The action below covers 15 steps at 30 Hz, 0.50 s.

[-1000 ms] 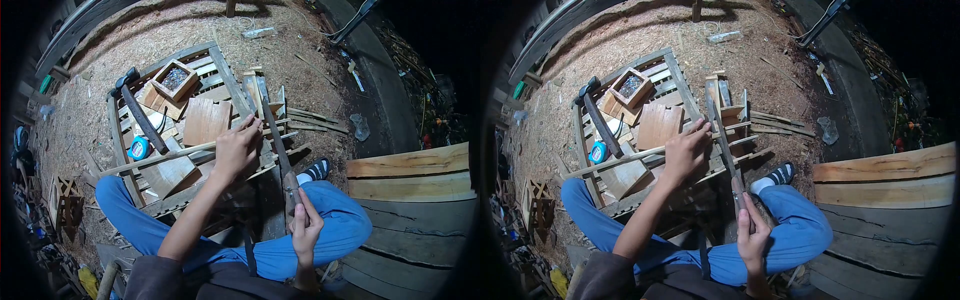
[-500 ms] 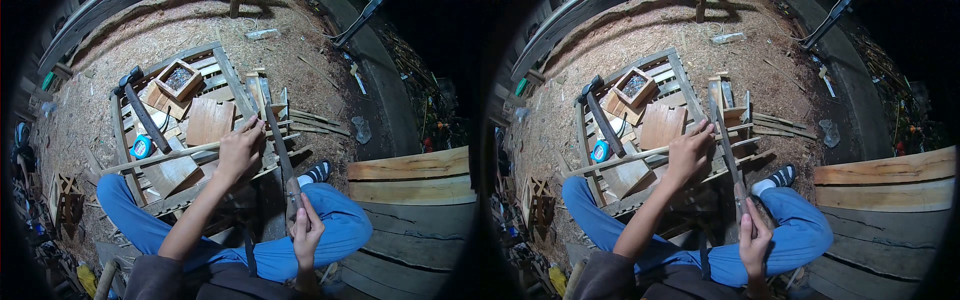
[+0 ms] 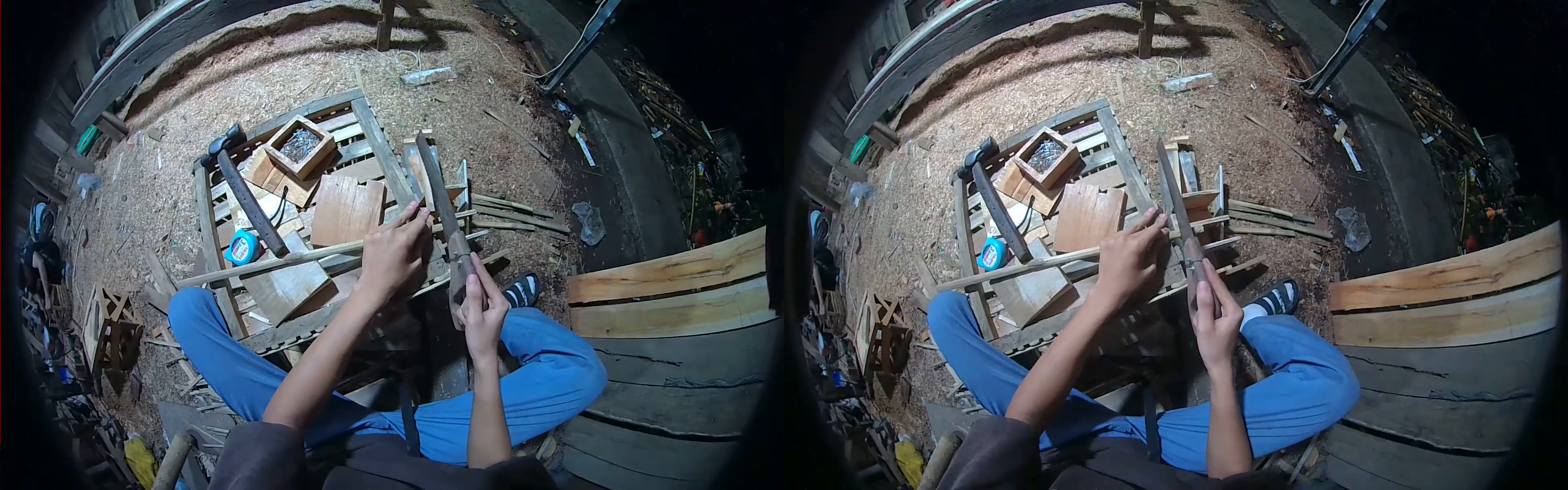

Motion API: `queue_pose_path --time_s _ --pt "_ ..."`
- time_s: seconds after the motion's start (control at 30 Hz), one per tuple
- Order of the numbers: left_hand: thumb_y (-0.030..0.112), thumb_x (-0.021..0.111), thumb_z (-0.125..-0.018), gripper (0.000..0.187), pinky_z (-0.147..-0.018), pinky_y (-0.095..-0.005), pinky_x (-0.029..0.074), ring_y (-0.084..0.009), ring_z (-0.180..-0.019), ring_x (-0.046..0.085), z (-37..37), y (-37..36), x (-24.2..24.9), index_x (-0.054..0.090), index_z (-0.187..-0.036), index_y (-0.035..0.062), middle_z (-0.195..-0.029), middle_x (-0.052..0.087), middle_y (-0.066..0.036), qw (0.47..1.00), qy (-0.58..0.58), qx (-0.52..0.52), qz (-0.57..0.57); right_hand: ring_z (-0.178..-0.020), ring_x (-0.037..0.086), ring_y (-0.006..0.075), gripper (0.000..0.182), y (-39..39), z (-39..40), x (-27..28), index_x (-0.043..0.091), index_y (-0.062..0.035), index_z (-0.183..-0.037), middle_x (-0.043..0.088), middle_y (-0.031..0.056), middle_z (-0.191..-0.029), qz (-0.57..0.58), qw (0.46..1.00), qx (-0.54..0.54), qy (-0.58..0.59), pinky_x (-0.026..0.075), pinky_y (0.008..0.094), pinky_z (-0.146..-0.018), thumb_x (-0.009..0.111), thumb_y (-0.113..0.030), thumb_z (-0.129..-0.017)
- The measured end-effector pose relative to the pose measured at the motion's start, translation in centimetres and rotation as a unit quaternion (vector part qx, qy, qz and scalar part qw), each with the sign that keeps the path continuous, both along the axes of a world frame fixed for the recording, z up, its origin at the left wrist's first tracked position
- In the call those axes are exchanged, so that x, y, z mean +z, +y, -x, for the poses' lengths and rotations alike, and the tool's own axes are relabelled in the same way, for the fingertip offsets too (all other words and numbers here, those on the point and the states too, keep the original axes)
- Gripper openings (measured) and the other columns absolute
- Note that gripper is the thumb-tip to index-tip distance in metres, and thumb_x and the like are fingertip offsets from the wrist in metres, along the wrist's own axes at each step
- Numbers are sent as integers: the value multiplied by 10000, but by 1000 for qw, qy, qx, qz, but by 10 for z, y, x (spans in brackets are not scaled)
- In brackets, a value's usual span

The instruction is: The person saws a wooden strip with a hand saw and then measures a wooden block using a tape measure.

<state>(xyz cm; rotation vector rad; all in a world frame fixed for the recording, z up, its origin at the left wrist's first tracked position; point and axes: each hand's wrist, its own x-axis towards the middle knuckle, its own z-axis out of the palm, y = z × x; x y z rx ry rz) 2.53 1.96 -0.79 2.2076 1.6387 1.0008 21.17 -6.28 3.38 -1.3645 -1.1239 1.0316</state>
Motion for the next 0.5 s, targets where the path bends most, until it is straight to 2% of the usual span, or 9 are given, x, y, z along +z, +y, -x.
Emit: queue_pose_path --time_s 0.07,0.1,0.47,0.5 --pt "140 820 -705 747 -909 -420 595 -305 -1124 726 0 -3 8 630 -1428 160 -1475 635 -117 1000 5 2 16 -1250 659 229 439 -5 6 20 607 65 -1428 706 203 -1348 103 994 2 26 498 333 -1054 603 -210 -1085" --pt "140 813 -709 731 -909 -420 595 -301 -1125 726 1 -3 11 638 -1419 156 -1471 638 -118 1000 10 4 25 -1246 666 236 431 -2 7 13 618 68 -1414 712 206 -1336 13 1000 16 -20 499 339 -1059 608 -208 -1084" --pt "160 811 -703 719 -908 -417 596 -256 -1164 718 0 -4 13 647 -1403 144 -1439 665 -106 1000 18 10 23 -1248 675 269 399 -17 9 -14 633 79 -1391 708 226 -1337 -34 997 -32 -53 519 358 -1040 591 -149 -1067" --pt "176 783 -781 628 -873 -429 597 -289 -1106 731 1 -4 11 666 -1397 174 -1419 676 -106 1000 3 6 15 -1259 671 279 401 -20 8 -12 627 77 -1399 711 231 -1331 -38 997 -44 -54 524 361 -1034 588 -136 -1061"
